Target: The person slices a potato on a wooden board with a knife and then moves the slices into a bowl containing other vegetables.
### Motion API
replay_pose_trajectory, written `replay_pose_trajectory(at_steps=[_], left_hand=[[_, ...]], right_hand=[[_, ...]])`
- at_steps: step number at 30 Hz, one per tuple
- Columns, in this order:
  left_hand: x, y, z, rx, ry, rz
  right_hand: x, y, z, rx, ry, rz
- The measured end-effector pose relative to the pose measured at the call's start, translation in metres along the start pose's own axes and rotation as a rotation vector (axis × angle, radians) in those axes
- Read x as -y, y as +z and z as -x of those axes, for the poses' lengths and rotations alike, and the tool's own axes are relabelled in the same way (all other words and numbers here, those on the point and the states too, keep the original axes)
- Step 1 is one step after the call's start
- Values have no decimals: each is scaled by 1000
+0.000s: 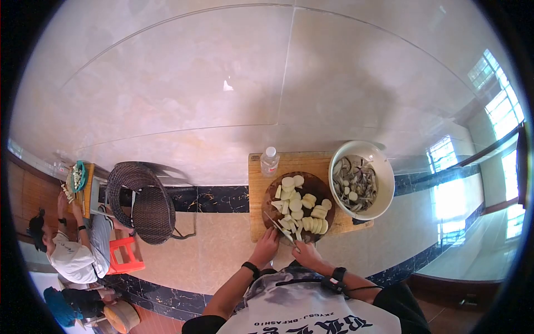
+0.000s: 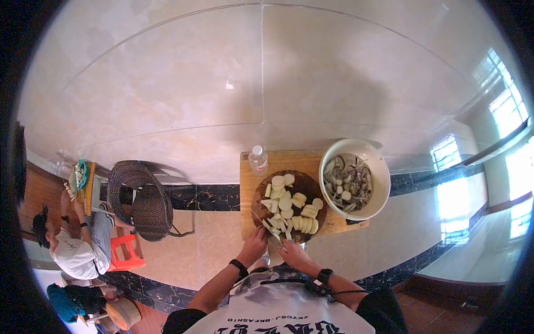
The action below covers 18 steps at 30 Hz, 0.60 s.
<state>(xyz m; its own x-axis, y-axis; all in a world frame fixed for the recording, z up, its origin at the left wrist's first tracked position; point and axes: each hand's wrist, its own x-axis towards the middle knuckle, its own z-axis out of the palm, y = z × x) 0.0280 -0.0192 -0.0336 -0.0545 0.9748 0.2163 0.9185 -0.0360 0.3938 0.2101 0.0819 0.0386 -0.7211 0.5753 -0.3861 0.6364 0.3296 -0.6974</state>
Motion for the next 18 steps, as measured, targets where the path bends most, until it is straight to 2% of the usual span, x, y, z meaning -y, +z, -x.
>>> replay_pose_trajectory(at_steps=[9,12,18], left_hand=[[0,-3,-3,-9,12,-8],[1,-2,-3,-12,13,-24],[1,-4,-4,0,-25,14]], right_hand=[[6,-2,6,-2,19,-2],[4,3,4,-101,-7,-31],[2,8,0,-17,73,-23]])
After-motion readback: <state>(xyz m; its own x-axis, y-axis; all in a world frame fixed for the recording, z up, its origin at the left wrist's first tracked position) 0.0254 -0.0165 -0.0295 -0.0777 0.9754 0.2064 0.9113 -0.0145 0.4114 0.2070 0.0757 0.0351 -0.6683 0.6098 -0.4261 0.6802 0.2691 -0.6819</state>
